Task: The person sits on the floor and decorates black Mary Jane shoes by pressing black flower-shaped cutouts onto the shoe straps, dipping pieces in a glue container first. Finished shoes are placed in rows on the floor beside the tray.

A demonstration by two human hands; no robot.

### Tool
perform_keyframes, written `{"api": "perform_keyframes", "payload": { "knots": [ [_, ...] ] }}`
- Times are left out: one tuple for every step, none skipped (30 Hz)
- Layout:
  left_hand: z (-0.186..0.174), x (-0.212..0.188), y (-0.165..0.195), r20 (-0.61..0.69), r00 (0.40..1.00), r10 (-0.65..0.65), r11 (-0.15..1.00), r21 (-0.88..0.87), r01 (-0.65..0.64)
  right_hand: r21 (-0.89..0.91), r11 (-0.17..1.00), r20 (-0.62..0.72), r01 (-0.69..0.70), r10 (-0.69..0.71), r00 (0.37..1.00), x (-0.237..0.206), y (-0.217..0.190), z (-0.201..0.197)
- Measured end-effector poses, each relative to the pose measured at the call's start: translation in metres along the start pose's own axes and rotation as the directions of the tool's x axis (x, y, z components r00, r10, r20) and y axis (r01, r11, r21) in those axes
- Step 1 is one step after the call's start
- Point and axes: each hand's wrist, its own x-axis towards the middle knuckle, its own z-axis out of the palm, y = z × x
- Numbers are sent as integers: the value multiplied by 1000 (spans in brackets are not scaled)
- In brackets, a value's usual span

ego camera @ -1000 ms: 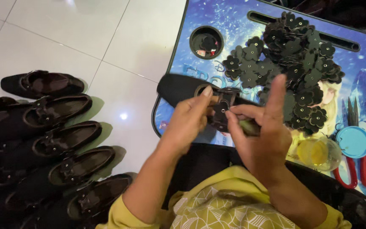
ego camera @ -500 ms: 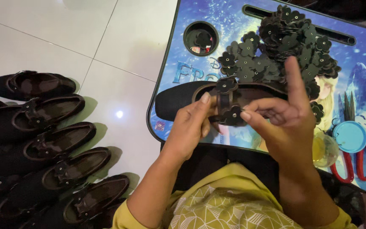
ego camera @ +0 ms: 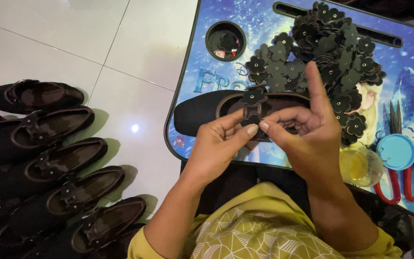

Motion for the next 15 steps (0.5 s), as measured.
{"api": "perform_keyframes", "payload": {
  "knots": [
    [0,0,0,-9,1000,-12,1000,3,12,-2,1000,-5,-3,3,1000,0,0,1],
    [1,0,0,-17,1000,-24,1000,5,24,-20,1000,-10,-6,6,1000,0,-1,1],
    [1,-1,0,-26,999,-35,999,9,35,-38,999,-14,-9,8,1000,0,-1,2],
    [1,0,0,-42,998,-49,998,30,50,-55,998,-19,-10,9,1000,0,-2,2],
    [1,-1,0,-58,996,-62,997,52,65,-86,996,-20,0,-2,1000,1,-2,3],
    [0,0,1,-74,994,-76,994,73,81,-118,993,-21,10,-13,1000,1,-3,3],
    [0,0,1,-76,994,-75,993,85,81,-150,989,-22,18,-22,1000,2,-4,3],
    [0,0,2,-79,994,-74,992,96,81,-134,991,-17,13,-15,1000,2,-4,3],
    [0,1,3,-82,994,-72,991,109,80,-118,993,-11,8,-10,1000,3,-5,2],
    [0,1,4,-89,993,-77,988,124,87,-102,995,-4,5,-5,1000,3,-5,3],
    [0,1,5,-96,992,-81,986,139,94,-108,994,-4,5,-5,1000,4,-5,3],
    [0,2,6,-103,991,-85,983,154,100,-114,994,-5,5,-6,1000,4,-5,3],
    [0,2,8,-92,992,-81,981,168,96,-120,993,-6,5,-6,1000,5,-5,3],
    [0,1,10,-82,994,-79,979,182,92,-131,991,-2,12,-12,1000,5,-5,4],
    [-1,1,12,-71,995,-76,977,196,89,-143,990,1,18,-18,1000,6,-6,4]
  ]
}}
